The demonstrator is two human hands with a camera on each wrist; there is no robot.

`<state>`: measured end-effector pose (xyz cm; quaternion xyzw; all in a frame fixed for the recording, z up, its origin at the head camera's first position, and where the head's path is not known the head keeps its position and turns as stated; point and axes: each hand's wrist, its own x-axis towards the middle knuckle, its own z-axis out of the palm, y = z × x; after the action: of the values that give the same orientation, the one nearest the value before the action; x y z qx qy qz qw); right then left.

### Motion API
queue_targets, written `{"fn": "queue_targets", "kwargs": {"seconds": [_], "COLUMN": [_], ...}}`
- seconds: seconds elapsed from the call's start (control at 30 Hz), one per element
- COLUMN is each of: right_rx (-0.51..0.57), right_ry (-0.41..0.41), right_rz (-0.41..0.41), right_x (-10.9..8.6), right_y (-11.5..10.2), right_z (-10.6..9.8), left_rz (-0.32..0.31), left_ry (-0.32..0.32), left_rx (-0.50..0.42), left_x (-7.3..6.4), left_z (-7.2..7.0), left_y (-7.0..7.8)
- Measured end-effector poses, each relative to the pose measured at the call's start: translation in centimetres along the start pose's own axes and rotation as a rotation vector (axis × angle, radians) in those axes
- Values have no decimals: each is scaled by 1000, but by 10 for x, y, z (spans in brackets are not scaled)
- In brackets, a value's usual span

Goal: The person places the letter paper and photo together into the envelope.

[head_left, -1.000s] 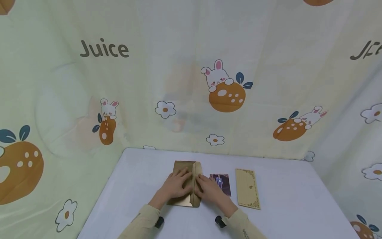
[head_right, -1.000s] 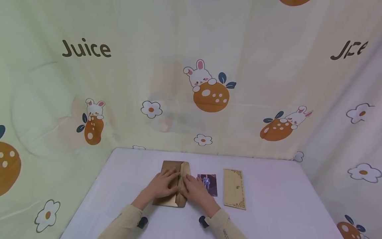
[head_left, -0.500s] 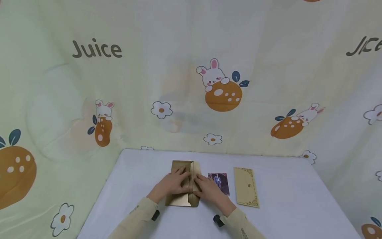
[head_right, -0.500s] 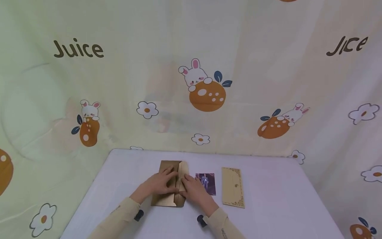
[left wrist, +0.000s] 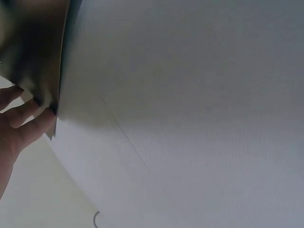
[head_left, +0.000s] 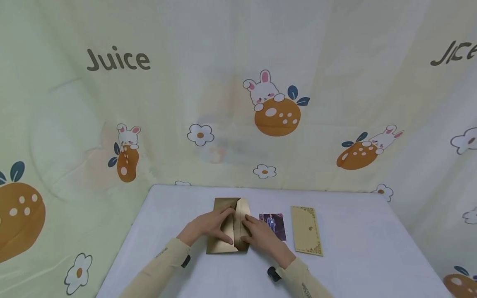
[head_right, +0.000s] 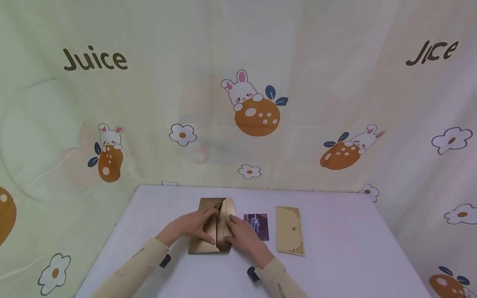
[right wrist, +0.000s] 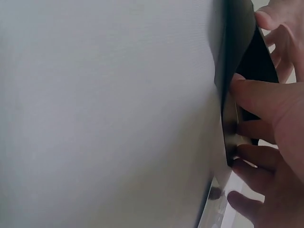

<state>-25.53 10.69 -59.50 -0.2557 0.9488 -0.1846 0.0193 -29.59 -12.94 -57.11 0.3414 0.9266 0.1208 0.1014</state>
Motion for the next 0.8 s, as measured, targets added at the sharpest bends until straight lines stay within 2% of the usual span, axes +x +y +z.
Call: {"fn": "queue_targets", "kwargs": {"seconds": [0.23,0.5,0.8], "right_rx": [98,147,125], "right_ry": [5,88,130], "right_rz": [-5,28,172], "right_x": [-2,-10,-22], "right_y": [4,9,31], "right_z": [-7,-28,-34], "left_rz": [-8,-28,-37], "left_ry": [-9,-9,-22], "left_rx": [-6,5,-29], "left_x": [0,2,1], "left_z": [-3,0,-1], "left_y": [6,6,6]}}
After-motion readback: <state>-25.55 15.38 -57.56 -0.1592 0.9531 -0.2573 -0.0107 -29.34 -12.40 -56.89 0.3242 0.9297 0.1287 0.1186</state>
